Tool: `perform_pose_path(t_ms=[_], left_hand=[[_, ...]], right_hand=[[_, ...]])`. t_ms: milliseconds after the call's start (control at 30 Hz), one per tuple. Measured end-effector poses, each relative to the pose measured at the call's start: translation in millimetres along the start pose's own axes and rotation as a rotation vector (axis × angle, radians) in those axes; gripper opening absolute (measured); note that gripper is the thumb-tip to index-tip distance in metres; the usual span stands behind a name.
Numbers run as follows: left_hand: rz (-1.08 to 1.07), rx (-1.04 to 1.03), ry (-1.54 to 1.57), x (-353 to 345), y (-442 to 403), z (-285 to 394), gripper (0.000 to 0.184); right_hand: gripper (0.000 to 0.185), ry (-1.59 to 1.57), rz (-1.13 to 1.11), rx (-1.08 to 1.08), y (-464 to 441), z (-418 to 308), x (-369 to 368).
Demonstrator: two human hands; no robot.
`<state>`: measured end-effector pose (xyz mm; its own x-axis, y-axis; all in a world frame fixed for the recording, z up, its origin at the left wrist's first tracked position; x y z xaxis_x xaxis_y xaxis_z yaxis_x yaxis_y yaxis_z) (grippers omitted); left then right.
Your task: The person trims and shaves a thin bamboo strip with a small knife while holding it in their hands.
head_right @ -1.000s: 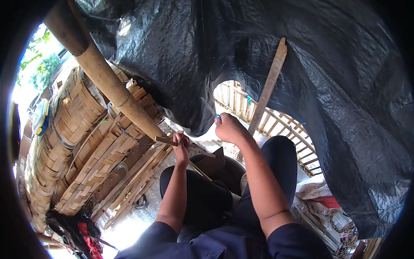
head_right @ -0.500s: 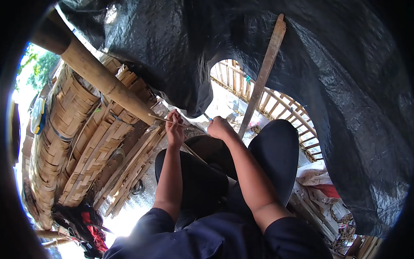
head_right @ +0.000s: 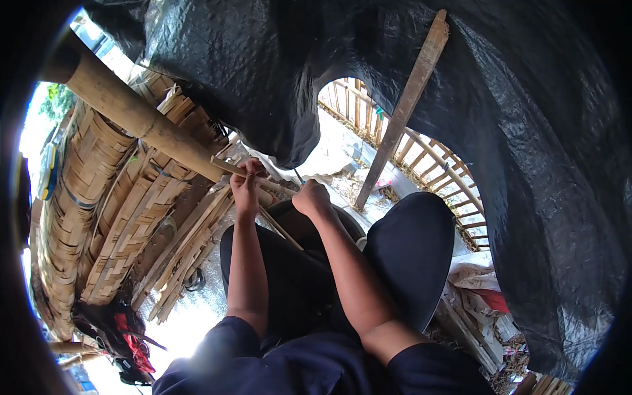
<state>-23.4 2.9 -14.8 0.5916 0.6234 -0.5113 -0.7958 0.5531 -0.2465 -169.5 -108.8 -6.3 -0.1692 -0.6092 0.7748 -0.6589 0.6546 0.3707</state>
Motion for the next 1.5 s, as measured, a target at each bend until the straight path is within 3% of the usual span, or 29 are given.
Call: perform_pose_path(t_ms=[333, 667, 933, 1033, 1100, 1200, 1367, 1500], left_hand=[[0.079, -0.141, 0.064, -10, -1, 30, 0.028], [-0.147, -0.123, 0.047, -22, -8, 44, 0.043], [-0.162, -0.185, 0.073, -26, -11, 55, 0.047], [-0.121, -0.216, -0.018, -22, -13, 60, 0.051], [-0.088, -0.194, 0.067, -17, -15, 58, 0.067], [-0.114, -0.105, 0.12, -13, -15, 56, 0.072], [-0.152, -0.056, 0.15, -3, -12, 50, 0.069], [-0.081, -0.131, -0.023, -23, -9, 62, 0.053]], right_hand=[[0.038, 0.108, -0.136, 0.06, -15, 10, -38], [0.037, 0.036, -0.142, -0.053, -14, 11, -30], [0.038, 0.076, -0.132, -0.152, -24, 19, -48], [0.04, 0.095, -0.151, -0.156, -22, 17, -48], [0.041, 0.102, -0.17, -0.163, -24, 19, -53], [0.041, 0.119, -0.166, -0.181, -27, 24, -63], [0.039, 0.075, -0.153, -0.161, -27, 24, -65], [0.036, 0.042, -0.18, -0.156, -24, 20, -63]])
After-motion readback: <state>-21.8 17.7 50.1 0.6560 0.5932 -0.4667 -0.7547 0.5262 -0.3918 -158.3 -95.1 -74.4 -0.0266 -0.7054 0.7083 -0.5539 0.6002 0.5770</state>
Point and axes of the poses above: each hand's wrist, its own y-axis away from the middle knuckle, its own x-axis out of the back of the hand, z = x × y, the point moved 4 cm from there along -y, towards the middle knuckle, and after that the axes turned 13 degrees about y, right-handed, at the moved point
